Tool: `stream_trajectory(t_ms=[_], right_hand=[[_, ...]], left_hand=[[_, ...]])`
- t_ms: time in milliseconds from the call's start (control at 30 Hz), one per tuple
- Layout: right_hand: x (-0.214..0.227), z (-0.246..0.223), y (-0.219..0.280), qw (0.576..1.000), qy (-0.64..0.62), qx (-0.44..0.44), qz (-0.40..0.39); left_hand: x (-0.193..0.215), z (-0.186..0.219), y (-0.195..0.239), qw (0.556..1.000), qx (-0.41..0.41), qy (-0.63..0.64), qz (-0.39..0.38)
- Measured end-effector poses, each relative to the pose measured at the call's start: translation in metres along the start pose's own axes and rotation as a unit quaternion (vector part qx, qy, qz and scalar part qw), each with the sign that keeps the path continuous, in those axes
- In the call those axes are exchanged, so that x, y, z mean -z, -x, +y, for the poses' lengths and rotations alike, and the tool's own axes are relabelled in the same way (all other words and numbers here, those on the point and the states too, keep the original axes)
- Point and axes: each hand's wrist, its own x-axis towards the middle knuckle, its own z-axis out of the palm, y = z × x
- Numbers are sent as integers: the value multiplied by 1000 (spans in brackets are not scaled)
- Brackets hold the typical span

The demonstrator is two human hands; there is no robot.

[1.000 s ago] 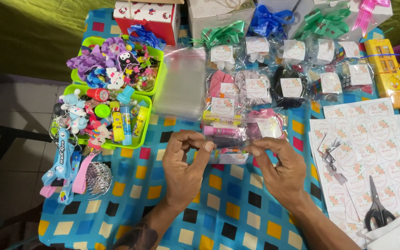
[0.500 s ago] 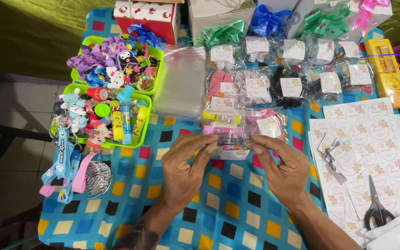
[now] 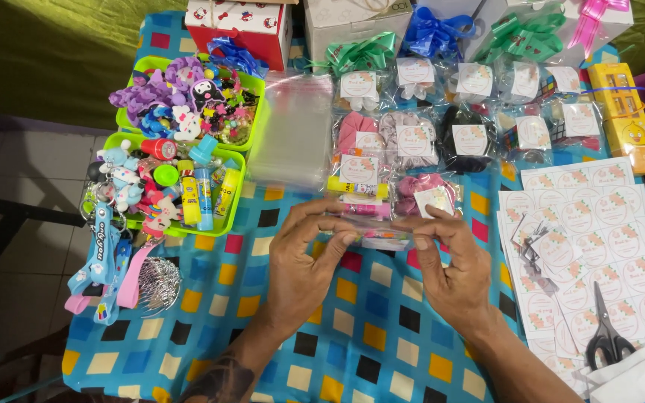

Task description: The person is individually packing lip balms and small decorative cards into clear plastic bags, likely for retail or as party favors.

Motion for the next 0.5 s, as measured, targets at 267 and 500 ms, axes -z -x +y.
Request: stream_trajectory(t_ms=[267, 500], right_hand=[[-1, 24, 14, 998, 4, -38, 45], [1, 13, 6, 998, -13, -48, 45]], left_hand=[[-19, -4, 12, 962, 169, 208, -55], [-25, -15, 19, 929, 272, 242, -73]])
